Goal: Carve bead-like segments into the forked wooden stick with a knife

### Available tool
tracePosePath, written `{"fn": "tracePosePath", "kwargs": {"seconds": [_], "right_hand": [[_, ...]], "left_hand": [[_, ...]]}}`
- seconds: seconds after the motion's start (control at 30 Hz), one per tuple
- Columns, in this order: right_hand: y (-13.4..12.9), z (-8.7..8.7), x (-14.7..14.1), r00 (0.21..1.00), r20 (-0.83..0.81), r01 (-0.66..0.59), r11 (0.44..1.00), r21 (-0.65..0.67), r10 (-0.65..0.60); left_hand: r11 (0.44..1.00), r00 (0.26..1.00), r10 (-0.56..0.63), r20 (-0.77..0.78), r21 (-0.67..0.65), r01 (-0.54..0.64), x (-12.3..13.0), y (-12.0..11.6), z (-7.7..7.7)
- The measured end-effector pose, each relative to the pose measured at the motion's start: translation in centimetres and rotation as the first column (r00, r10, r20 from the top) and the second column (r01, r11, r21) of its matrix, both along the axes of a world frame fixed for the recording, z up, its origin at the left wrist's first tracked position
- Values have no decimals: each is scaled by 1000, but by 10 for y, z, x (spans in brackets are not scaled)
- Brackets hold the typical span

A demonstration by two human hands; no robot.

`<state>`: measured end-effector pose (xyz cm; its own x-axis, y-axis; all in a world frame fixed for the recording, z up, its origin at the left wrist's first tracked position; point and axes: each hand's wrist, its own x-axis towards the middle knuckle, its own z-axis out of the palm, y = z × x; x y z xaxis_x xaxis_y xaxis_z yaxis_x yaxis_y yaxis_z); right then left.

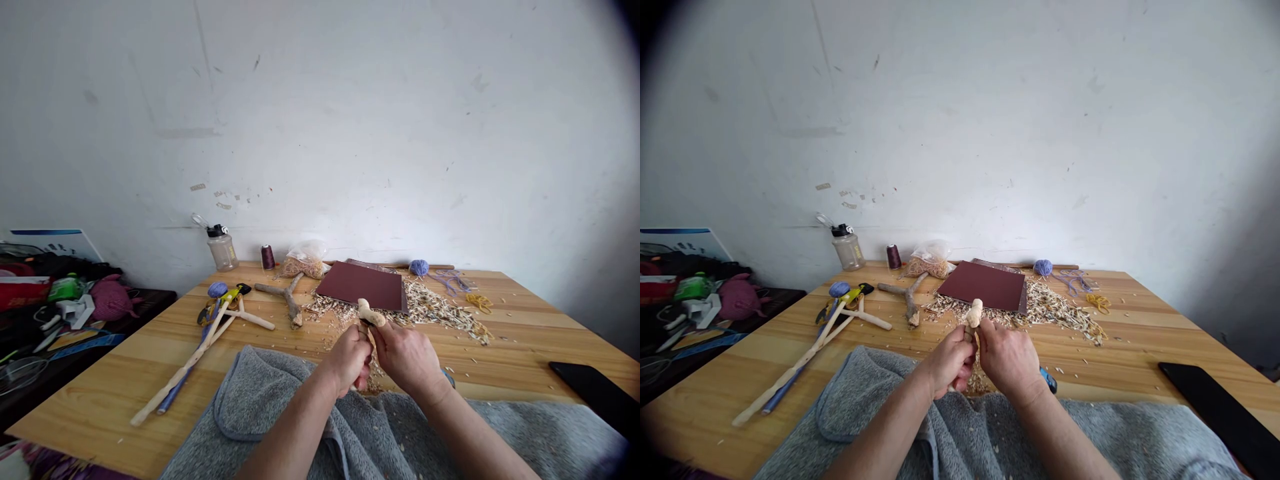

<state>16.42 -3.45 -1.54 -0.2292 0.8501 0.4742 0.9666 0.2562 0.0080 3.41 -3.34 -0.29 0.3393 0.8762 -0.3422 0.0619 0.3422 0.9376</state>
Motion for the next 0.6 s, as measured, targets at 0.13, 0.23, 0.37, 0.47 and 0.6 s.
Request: {"fn": "tracePosePath", "kwargs": {"seconds": [0.13,0.23,0.37,0.47,0.6], "right_hand": [[-2,0,-2,997,68,35,999,8,-36],[-1,3,1,998,58,0,1000,30,-2],[0,12,12,982,-9,-190,981,24,191],[3,15,21,943,-122,-308,951,30,309],[7,12,27,947,-221,-229,972,49,234]], "left_hand": [[997,999,21,-47,70,-18,7,-1,-8],[997,998,67,15,37,-67,8,0,-9],[987,962,-28,270,-144,69,-2,4,-2],[973,904,-93,418,-155,172,-13,8,3],[962,860,-132,493,-144,230,-19,11,4]]}}
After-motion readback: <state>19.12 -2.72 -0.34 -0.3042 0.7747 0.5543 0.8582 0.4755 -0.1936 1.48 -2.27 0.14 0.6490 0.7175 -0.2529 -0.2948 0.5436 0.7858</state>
